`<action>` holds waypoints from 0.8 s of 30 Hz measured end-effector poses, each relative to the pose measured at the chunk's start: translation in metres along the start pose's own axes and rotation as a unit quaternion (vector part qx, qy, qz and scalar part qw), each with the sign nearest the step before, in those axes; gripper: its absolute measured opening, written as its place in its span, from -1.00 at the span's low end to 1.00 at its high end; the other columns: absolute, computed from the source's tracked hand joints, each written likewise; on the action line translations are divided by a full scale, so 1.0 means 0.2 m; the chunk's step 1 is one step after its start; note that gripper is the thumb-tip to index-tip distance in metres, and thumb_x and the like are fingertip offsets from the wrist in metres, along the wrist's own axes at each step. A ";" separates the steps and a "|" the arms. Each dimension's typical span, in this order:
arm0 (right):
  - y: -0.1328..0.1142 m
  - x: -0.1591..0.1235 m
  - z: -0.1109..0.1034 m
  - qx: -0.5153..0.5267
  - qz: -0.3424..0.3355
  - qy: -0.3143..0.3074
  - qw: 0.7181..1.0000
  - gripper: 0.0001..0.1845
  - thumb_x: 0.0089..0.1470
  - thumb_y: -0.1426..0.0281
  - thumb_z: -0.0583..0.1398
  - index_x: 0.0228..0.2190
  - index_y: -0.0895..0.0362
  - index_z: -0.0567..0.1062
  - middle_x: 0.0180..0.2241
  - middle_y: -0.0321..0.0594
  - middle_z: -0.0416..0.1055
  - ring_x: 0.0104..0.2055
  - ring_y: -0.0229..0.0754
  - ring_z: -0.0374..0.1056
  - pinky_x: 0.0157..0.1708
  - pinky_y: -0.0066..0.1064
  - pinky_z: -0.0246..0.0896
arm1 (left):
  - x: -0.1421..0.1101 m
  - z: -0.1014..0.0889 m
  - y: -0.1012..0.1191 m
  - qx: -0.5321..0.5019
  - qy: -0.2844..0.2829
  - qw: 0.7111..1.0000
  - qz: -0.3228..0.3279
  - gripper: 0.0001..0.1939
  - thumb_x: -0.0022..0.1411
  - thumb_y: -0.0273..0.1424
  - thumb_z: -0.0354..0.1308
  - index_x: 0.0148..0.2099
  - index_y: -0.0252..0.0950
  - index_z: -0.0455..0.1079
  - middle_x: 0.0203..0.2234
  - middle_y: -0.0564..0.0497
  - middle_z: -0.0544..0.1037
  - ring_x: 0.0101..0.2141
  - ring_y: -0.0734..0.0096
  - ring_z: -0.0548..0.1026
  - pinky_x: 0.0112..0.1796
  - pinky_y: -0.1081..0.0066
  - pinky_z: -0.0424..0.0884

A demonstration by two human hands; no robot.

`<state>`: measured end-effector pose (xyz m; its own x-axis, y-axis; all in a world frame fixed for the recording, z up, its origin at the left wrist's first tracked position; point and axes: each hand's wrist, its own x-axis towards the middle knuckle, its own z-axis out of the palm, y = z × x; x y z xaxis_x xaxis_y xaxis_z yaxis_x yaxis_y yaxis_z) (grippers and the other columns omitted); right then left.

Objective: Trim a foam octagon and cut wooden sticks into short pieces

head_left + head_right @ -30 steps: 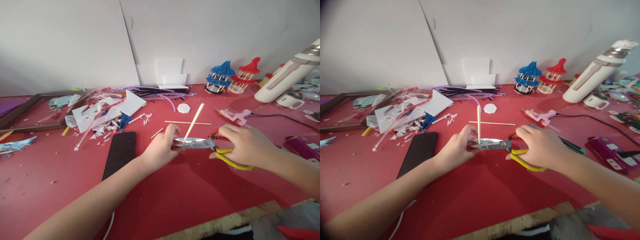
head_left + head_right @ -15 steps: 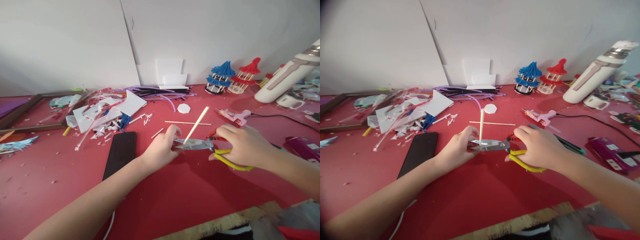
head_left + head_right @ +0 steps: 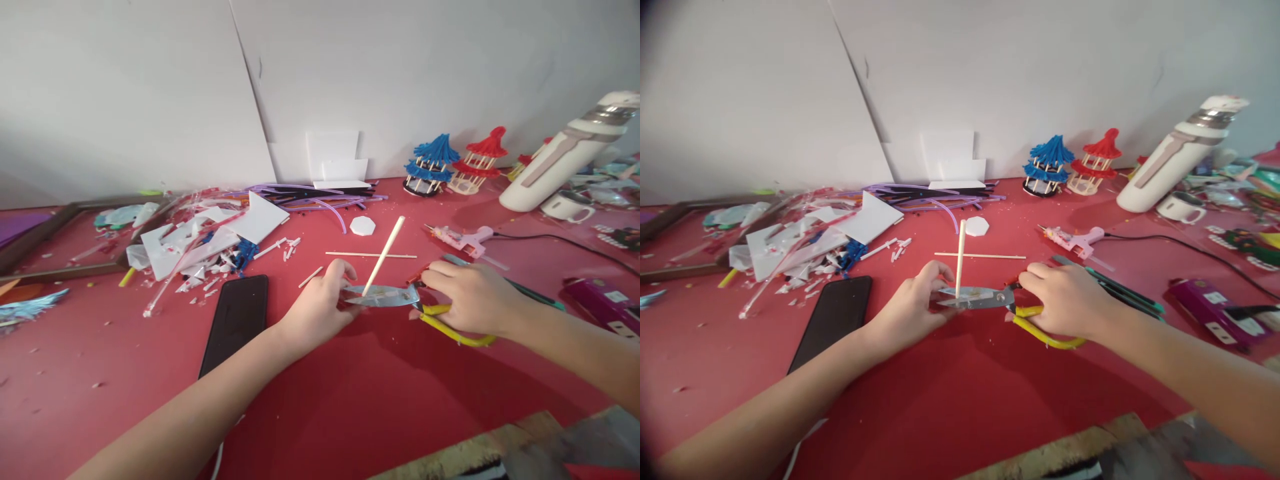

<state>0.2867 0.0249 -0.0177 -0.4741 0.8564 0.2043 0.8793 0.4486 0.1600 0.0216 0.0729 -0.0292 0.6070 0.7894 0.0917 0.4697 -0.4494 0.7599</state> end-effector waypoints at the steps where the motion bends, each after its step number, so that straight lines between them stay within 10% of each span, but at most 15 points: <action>1: 0.02 0.01 0.00 0.002 0.005 0.006 1.000 -0.59 0.06 0.02 0.14 -0.51 0.11 0.39 -0.48 -0.23 0.39 -0.55 -0.21 0.28 -0.55 -0.38 -0.10 | 0.00 0.00 0.00 -0.003 0.006 1.000 0.002 -0.67 0.09 -0.51 0.18 -0.18 -0.21 0.08 -0.40 0.04 0.58 -0.37 0.35 0.57 -0.38 0.42 0.40; 6: 0.12 0.08 -0.01 0.170 0.078 0.069 0.980 -0.59 0.03 -0.01 0.19 -0.51 0.07 0.34 -0.50 -0.27 0.33 -0.49 -0.20 0.25 -0.47 -0.38 0.07 | -0.01 -0.01 0.00 0.024 0.024 0.999 -0.011 -0.65 0.13 -0.53 0.13 -0.07 -0.21 0.12 -0.42 0.09 0.57 -0.39 0.38 0.55 -0.35 0.40 0.45; 12: 0.06 0.21 -0.01 0.434 0.212 0.085 0.872 -0.57 0.14 0.00 0.08 -0.54 0.05 0.23 -0.68 -0.42 0.12 -0.61 -0.26 0.10 -0.56 -0.41 -0.01 | -0.02 -0.04 0.02 0.172 0.003 0.985 0.026 -0.83 0.19 -0.59 0.02 -0.23 -0.23 0.34 -0.37 0.03 0.56 -0.33 0.35 0.55 -0.08 0.25 0.43; 19: -0.05 0.17 0.04 0.429 0.211 0.031 0.878 -0.59 0.02 0.05 0.20 -0.56 0.07 0.21 -0.57 -0.40 0.04 -0.52 -0.27 0.03 -0.52 -0.43 -0.03 | -0.02 -0.04 0.01 0.326 -0.042 0.944 -0.015 -0.75 0.29 -0.52 -0.03 -0.19 -0.27 0.48 -0.28 -0.10 0.50 -0.30 0.21 0.51 -0.19 0.24 0.46; 24: -0.02 0.16 0.04 0.427 0.234 0.005 0.873 -0.60 0.02 0.08 0.21 -0.55 0.07 0.20 -0.57 -0.42 0.00 -0.51 -0.27 0.00 -0.51 -0.43 -0.06 | -0.01 -0.12 0.01 0.306 0.131 0.943 -0.022 -0.82 0.25 -0.52 -0.01 -0.16 -0.35 0.39 -0.21 -0.17 0.47 -0.14 0.08 0.44 -0.04 0.05 0.37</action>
<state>0.2675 0.0532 -0.0201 -0.0500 0.9967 0.0636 0.6876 0.0806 -0.7216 0.0070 0.0797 -0.0125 0.4368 0.8533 0.2849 0.8214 -0.5074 0.2605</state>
